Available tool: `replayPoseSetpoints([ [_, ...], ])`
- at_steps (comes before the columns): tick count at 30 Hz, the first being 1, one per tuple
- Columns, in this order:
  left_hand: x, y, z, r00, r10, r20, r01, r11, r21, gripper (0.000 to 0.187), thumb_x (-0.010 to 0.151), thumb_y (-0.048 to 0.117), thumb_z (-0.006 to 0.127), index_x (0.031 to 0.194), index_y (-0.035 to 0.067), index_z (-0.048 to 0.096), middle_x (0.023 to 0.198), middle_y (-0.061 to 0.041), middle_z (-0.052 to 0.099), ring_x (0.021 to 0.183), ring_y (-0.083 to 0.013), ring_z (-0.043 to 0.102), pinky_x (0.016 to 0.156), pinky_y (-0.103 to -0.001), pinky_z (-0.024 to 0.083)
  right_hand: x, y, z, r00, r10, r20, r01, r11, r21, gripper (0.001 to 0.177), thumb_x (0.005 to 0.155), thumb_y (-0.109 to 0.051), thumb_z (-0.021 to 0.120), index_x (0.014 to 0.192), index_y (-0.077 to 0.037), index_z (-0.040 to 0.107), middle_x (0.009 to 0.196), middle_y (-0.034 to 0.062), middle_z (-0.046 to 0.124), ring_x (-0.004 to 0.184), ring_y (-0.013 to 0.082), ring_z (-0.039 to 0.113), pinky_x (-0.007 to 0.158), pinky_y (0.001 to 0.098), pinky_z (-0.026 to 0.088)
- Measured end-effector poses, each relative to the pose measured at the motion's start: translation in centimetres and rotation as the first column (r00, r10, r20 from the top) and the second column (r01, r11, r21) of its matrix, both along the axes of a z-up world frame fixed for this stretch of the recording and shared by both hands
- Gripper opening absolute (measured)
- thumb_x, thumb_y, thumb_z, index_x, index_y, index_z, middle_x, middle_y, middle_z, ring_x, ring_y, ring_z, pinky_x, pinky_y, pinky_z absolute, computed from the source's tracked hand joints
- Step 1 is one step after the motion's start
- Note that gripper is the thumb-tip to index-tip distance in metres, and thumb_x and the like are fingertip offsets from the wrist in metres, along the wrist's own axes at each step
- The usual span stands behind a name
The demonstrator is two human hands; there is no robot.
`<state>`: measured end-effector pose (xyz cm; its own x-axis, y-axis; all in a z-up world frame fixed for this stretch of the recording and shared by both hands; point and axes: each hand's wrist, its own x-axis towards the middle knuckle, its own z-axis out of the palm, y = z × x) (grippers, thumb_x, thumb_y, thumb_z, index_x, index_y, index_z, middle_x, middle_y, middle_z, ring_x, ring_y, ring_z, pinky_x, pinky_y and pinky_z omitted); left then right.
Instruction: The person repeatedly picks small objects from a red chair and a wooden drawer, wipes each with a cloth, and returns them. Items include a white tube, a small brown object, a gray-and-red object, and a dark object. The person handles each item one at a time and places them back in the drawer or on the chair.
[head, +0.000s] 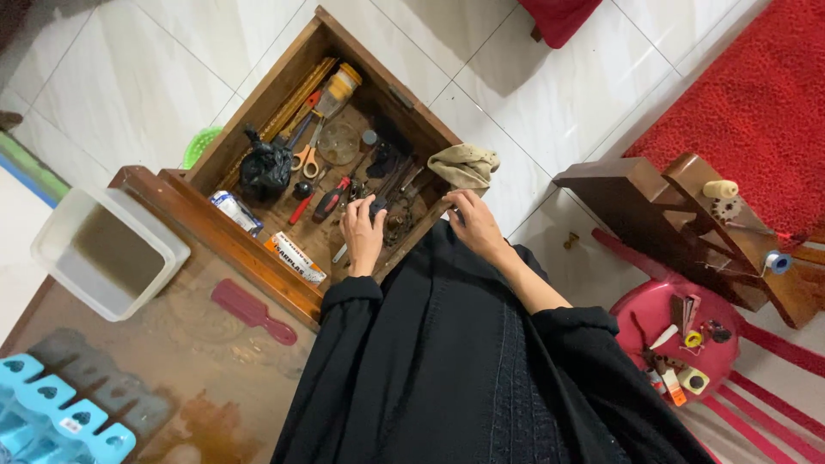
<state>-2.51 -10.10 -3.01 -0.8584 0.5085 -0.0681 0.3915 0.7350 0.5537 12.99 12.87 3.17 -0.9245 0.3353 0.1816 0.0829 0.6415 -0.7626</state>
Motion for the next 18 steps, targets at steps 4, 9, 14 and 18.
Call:
replayPoseSetpoints([
  [4, -0.8, -0.7, -1.3, 0.999, 0.031, -0.022, -0.031, 1.0, -0.005, 0.044, 0.101, 0.038, 0.071, 0.142, 0.026, 0.063, 0.132, -0.001, 0.06, 0.124, -0.0307, 0.065, 0.115, -0.061, 0.04, -0.5, -0.8, 1.1, 1.0, 0.028, 0.006, -0.028, 0.999, 0.034, 0.036, 0.094, -0.005, 0.069, 0.128, -0.012, 0.065, 0.119, 0.0134, 0.065, 0.113, 0.0392, 0.069, 0.093, 0.0493, 0.057],
  [9, -2.6, 0.8, -2.5, 0.998, 0.024, -0.065, -0.027, 0.998, -0.059, 0.048, 0.099, 0.041, 0.073, 0.143, 0.029, 0.058, 0.138, 0.001, 0.063, 0.135, -0.0259, 0.057, 0.119, -0.06, 0.035, -0.6, -0.6, 0.7, 0.999, 0.034, -0.013, -0.034, 0.999, 0.022, 0.031, 0.095, -0.003, 0.067, 0.125, -0.009, 0.065, 0.119, 0.0179, 0.065, 0.111, 0.0446, 0.068, 0.091, 0.0521, 0.057],
  [14, -5.2, 3.4, -3.8, 0.998, -0.008, -0.062, 0.002, 0.997, -0.082, 0.041, 0.1, 0.045, 0.069, 0.137, 0.032, 0.057, 0.14, 0.006, 0.064, 0.141, -0.0222, 0.051, 0.122, -0.062, 0.029, -0.4, 0.0, 0.8, 1.0, -0.013, -0.009, 0.013, 1.0, 0.025, 0.026, 0.096, -0.005, 0.067, 0.122, -0.01, 0.066, 0.116, 0.0158, 0.066, 0.112, 0.0424, 0.069, 0.092, 0.0506, 0.057],
  [18, -6.0, 4.4, -4.8, 0.992, -0.029, -0.122, 0.013, 0.992, -0.126, 0.035, 0.097, 0.044, 0.073, 0.127, 0.032, 0.058, 0.134, 0.009, 0.067, 0.142, -0.0203, 0.05, 0.123, -0.063, 0.027, 0.4, -0.5, 0.8, 0.996, -0.076, 0.055, 0.076, 0.997, -0.004, 0.019, 0.1, -0.01, 0.064, 0.119, -0.012, 0.067, 0.118, 0.0144, 0.066, 0.111, 0.0423, 0.069, 0.09, 0.0525, 0.057],
])
